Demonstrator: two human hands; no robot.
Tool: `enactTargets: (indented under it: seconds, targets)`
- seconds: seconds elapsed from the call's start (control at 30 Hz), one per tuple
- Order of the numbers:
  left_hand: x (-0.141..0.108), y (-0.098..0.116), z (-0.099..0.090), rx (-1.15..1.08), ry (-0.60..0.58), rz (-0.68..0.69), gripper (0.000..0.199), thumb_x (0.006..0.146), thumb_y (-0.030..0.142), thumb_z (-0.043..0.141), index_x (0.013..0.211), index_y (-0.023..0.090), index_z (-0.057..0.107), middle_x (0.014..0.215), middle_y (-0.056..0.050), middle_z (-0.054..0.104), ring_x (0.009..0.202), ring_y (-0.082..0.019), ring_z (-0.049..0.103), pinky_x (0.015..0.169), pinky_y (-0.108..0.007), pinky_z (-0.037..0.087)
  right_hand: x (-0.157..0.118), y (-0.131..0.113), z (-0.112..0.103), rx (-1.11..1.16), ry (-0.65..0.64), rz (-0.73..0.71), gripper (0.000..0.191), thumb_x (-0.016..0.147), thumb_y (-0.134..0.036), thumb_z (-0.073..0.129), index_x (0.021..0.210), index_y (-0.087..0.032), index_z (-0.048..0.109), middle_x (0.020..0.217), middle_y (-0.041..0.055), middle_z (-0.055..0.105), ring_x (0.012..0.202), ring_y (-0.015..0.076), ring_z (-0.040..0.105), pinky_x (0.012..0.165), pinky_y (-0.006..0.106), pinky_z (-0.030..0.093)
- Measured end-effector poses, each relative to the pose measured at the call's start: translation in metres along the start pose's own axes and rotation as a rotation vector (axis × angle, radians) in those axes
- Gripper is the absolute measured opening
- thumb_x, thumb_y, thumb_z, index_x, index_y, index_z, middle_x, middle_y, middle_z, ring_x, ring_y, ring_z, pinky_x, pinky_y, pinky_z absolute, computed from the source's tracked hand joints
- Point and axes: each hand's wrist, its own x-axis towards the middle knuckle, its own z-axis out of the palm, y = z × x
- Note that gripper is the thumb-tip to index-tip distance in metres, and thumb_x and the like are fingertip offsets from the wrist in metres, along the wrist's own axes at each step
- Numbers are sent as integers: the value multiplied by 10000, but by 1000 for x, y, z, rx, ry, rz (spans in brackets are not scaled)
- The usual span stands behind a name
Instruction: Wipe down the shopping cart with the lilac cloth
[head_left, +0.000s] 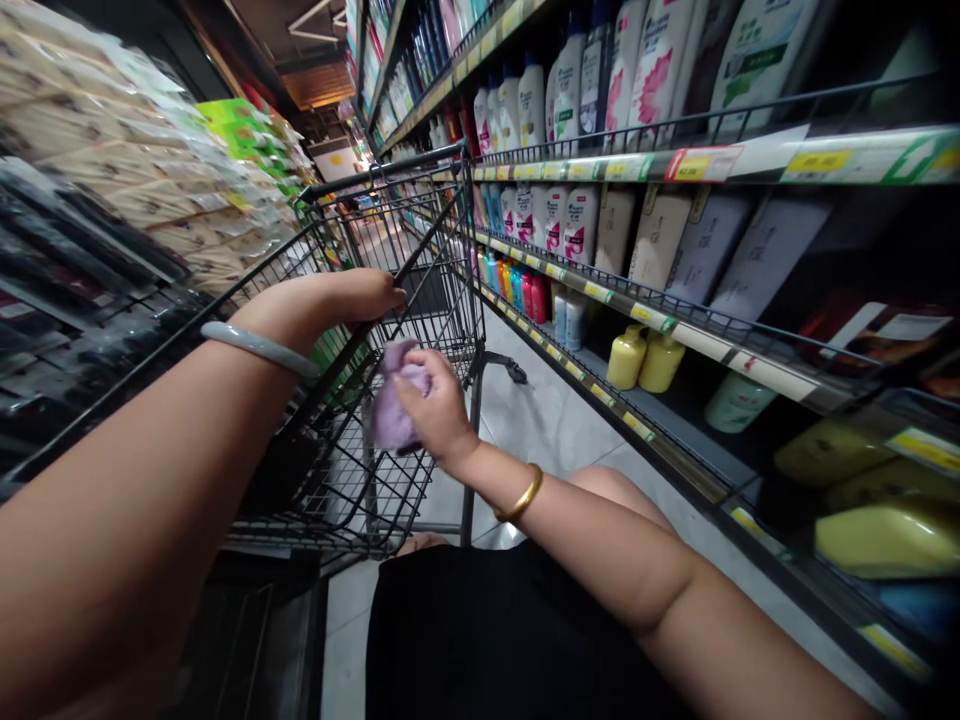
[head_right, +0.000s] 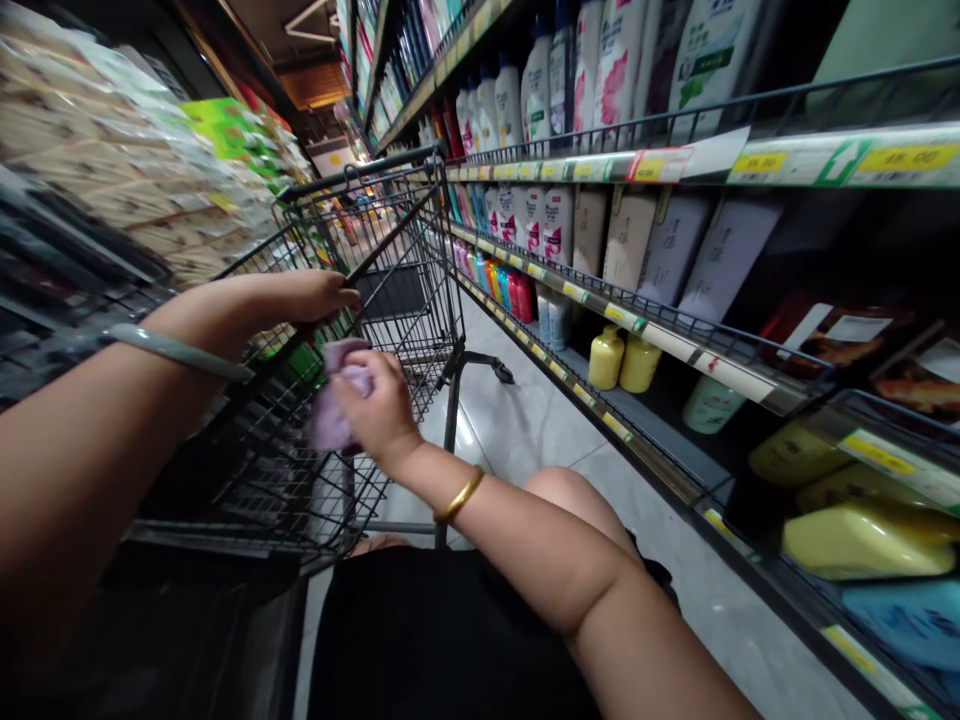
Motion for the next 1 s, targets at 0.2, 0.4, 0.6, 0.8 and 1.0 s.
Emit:
enactTargets:
  seconds: [0.2,0.4,0.6,0.8,1.0]
  targets:
    - [-2,-1,1,-3,2,9,506,1032,394,394,1245,50,698,850,-86,670,656,-147,565,629,-229,441,-15,8,5,-1,-76,-172,145,870,-303,681,1001,-242,675,1082,50,691,1068,200,659,1015,351,560]
    - [-8,3,-1,-26,-13,-2,509,1044,397,367,1274,58,669,929,-110,685,630,-133,556,621,-228,438,-5,37,0,-32,117,222,92,867,-255,631,953,-221,626,1005,53,684,970,200,642,954,360,555]
    - [-5,1,0,-18,-8,15,515,1031,389,389,1229,23,691,895,-94,656,614,-138,524,596,-259,394,-26,-19,-1,15,-262,-395,152,942,-393,634,1013,-260,650,1076,48,685,1132,204,641,1063,365,535]
    - [-9,3,-3,-21,-5,18,515,1024,387,379,1258,56,696,846,-67,632,604,-142,513,601,-261,386,-4,52,-23,-148,-68,215,111,807,-233,603,913,-232,636,979,29,652,959,195,616,950,356,547]
    - [-7,3,-2,-27,-11,15,503,1030,381,374,1234,60,703,783,-44,589,587,-142,491,599,-263,377,-14,19,-17,-65,-90,162,137,825,-305,677,941,-239,646,1052,28,673,1005,188,623,992,344,539]
